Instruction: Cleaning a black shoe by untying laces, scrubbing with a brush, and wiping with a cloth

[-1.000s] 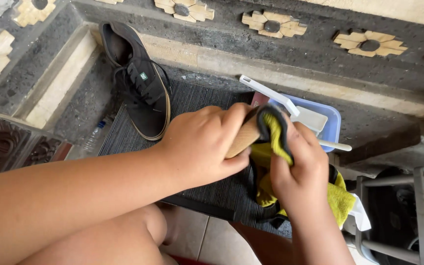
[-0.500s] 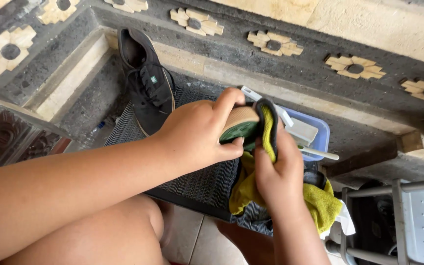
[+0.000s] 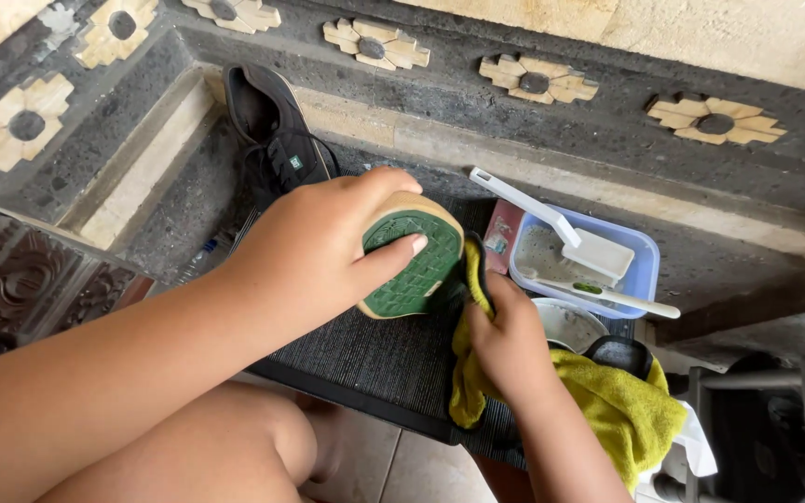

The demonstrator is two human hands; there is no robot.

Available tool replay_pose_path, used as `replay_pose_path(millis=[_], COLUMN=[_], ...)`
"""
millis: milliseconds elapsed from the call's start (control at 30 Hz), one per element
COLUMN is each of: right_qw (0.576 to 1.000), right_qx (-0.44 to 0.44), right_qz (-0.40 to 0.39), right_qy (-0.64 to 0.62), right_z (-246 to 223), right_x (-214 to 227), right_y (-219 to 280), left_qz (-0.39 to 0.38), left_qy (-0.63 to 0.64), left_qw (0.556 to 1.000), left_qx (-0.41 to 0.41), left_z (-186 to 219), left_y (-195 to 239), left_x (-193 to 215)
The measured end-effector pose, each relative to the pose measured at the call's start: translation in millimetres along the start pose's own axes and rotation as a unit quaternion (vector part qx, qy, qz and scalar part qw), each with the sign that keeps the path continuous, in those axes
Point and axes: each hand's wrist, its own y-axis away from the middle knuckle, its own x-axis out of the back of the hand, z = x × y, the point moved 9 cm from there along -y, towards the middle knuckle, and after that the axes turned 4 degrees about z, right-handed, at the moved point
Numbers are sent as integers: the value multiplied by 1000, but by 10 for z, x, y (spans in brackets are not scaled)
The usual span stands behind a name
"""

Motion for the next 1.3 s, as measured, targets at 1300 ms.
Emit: replay_pose_path(millis=[1300], right_qw=[999], right_qx=[-21], right_qz=[31], right_qy=[30], right_z=[183], right_x=[-24], right_y=[181], left_qz=[125], left_qy=[150], left_qw=[981], left_qx=[-4], left_z=[-100], left_y=[-433], left_x=[1])
